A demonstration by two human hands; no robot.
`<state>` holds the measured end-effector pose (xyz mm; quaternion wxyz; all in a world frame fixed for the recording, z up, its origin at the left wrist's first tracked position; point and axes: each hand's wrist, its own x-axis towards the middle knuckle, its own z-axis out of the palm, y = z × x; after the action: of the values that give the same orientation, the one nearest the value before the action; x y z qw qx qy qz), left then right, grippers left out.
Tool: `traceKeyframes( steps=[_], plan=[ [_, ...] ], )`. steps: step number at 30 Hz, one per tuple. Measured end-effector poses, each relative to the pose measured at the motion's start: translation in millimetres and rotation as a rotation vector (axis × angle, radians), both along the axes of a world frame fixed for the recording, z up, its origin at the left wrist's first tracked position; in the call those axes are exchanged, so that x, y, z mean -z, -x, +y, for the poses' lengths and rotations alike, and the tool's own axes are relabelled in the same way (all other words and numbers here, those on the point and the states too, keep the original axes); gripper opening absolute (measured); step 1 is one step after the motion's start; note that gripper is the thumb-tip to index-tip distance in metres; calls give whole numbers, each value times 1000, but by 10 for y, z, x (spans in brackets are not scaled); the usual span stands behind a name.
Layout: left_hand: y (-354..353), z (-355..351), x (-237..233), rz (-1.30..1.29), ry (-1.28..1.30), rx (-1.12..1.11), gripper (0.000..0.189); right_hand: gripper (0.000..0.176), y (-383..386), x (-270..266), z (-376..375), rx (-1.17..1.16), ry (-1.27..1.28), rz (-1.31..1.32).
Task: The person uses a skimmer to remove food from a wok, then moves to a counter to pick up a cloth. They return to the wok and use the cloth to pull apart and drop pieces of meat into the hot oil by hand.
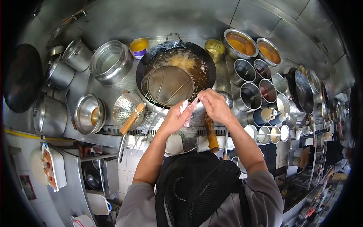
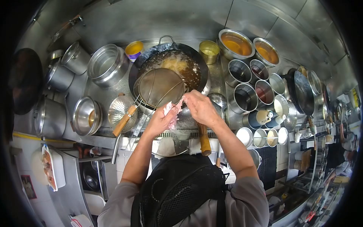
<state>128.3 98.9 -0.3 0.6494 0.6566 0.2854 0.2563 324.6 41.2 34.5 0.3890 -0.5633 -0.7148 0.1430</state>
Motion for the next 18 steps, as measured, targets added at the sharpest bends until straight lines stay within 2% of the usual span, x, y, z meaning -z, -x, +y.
traceKeyframes(
  steps=[3, 5, 6, 7, 9, 11, 13, 18],
  plan=[
    [54, 47, 163, 25, 53, -30, 13, 15, -70, 74, 26, 97, -124, 95],
    [115, 19, 277, -18, 143, -47, 13, 15, -235, 84, 52, 213, 5, 507],
    [126, 6, 282, -60, 232, -61, 12, 16, -323, 69, 83, 119, 90, 790],
    [123, -4, 285, -60, 229, -54, 12, 16, -328, 82, 95, 125, 84, 790],
    [100, -51, 268, -168, 284, -52, 12, 18, -306, 87, 94, -241, 50, 1387],
    [65, -66, 221, -160, 251, -76, 13, 17, -313, 179, 114, -313, 79, 1468],
    [73, -48, 255, -190, 281, -81, 14, 12, -223, 249, 101, -30, 216, 1496],
    [119, -109, 370, -221, 350, -90, 13, 13, -204, 419, 213, 9, 344, 1548]
  ],
)
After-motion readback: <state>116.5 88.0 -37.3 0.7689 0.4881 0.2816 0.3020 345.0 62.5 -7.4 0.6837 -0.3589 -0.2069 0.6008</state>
